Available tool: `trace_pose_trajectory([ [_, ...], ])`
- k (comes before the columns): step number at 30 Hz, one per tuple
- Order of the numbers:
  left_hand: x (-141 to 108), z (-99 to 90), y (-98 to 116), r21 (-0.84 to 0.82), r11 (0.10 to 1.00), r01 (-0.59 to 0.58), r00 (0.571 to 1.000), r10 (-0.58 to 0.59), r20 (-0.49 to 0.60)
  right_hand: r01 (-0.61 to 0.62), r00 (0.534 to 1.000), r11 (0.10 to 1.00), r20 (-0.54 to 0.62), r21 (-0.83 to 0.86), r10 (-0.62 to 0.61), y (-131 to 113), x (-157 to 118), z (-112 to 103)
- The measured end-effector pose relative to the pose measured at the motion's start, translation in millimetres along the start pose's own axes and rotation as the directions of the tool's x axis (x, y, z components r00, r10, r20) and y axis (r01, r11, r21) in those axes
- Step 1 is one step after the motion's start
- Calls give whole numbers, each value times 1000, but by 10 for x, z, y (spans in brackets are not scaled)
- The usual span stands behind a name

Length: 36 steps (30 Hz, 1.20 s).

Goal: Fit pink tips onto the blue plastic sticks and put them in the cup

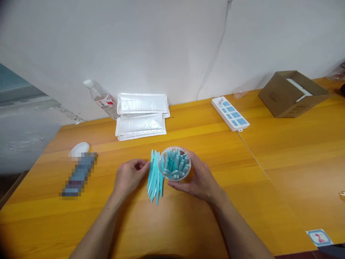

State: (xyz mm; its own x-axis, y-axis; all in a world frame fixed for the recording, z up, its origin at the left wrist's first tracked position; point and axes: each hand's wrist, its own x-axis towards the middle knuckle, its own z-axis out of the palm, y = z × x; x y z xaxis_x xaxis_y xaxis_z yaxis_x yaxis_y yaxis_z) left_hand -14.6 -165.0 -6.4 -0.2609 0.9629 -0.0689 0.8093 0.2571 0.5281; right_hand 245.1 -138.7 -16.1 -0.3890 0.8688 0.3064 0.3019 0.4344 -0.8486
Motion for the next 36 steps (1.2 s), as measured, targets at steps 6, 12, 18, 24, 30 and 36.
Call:
trace_pose_trajectory([
  [6, 141, 46, -8, 113, 991, 70, 972, -93, 215, -19, 1000, 1000, -10, 5, 19, 1, -4, 11],
  [12, 152, -4, -5, 230, 972, 45, 984, -83, 157, -23, 1000, 1000, -12, -4, 23, -10, -9, 16],
  [18, 128, -164, 85, -117, 990, 82, 986, -63, 157, 6, 1000, 1000, -15, -2, -6, -16, -1, 7],
  [24, -158, -456, 710, -535, 670, -514, 808, 168, -565, 1, 1000, 1000, -6, 1, -1, -32, 2, -2],
  [30, -129, -314, 653, -325, 707, -628, 778, 566, -273, 24, 1000, 1000, -17, -21, -24, -33, 7, -5],
  [36, -275, -55, 218, -13, 990, -142, 988, 143, 55, 11, 1000, 1000, -16, -15, -11, -31, -2, -14],
])
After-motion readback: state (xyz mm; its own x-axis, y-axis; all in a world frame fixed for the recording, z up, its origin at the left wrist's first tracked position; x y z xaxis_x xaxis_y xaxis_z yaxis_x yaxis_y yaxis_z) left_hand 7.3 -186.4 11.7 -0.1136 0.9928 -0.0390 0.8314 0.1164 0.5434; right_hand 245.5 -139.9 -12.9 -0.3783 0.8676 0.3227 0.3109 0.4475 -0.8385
